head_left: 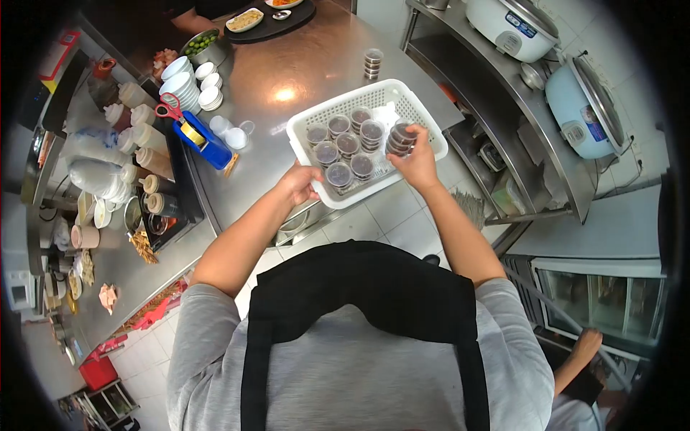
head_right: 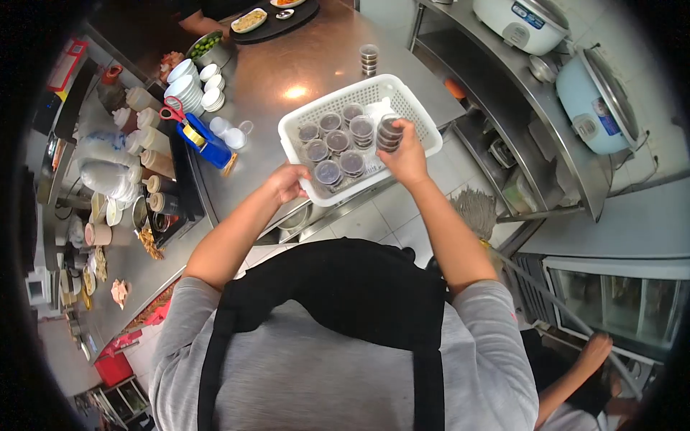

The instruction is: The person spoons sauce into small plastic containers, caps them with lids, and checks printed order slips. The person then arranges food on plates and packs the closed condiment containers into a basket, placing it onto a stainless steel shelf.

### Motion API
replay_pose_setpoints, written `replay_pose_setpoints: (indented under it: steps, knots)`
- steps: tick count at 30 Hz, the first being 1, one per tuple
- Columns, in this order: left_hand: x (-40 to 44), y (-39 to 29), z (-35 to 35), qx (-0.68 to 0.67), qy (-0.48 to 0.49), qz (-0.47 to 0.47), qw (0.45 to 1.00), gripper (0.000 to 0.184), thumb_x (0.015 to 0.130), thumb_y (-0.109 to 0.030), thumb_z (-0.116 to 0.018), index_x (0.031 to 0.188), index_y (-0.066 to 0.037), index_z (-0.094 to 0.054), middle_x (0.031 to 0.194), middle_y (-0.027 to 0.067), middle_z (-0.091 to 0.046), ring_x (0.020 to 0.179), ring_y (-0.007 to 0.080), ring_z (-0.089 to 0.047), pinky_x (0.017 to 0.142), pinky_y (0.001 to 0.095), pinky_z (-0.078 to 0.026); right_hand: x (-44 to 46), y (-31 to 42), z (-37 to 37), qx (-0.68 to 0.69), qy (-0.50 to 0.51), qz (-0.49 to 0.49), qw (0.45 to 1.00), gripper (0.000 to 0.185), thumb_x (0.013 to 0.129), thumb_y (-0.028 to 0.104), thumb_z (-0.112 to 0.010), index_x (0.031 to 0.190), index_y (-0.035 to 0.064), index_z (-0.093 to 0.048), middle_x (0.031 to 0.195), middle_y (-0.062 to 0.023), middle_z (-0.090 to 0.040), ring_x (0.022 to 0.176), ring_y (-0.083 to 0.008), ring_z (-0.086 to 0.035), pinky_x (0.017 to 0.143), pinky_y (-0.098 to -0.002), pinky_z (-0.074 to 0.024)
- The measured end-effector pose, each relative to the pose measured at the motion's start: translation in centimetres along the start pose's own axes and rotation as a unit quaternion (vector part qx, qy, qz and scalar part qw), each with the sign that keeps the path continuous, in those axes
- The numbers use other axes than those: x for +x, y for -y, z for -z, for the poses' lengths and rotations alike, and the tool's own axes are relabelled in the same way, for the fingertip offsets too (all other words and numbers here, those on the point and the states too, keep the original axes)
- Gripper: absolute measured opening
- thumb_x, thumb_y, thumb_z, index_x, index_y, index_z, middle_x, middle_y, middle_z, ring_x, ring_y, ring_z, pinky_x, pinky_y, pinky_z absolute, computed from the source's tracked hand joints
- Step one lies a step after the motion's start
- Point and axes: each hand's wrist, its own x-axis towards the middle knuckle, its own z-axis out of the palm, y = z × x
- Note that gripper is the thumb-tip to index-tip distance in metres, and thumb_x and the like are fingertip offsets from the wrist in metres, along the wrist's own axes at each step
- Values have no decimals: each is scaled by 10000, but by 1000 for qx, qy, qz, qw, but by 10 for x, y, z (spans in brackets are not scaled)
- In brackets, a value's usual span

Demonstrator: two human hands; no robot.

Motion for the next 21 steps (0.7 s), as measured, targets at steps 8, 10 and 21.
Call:
replay_pose_setpoints:
  steps: [8, 10, 21]
  knots:
    - [17, -6, 14, 15, 62, -5, 998, 819, 664, 51, -524, 1359, -190, -162, 1239, 137, -446, 993, 322, -591, 670, 507, -571, 14, 22, -18, -130, 58, -117, 983, 689, 563, 52, -800, 1059, 83, -323, 1009, -203, -545, 952, -385, -563, 804, -422, -455]
    - [20, -8, 15, 5, 65, 0, 998, 822, 656, 55, -524, 1354, -198, -173, 1240, 130, -447, 1007, 325, -584, 682, 521, -564, 18, 22, -19, -140, 92, -141, 976, 677, 550, 51, -804, 1032, 83, -329, 992, -212, -548, 942, -389, -563, 798, -427, -455]
    - [14, -14, 9, 12, 55, -27, 998, 804, 637, 57, -501, 1343, -163, -186, 1183, 169, -483, 868, 338, -632, 559, 476, -566, 31, 23, 3, -111, 202, -170, 958, 514, 678, 327, -759, 927, 71, -389, 818, -207, -595, 827, -366, -603, 730, -413, -466]
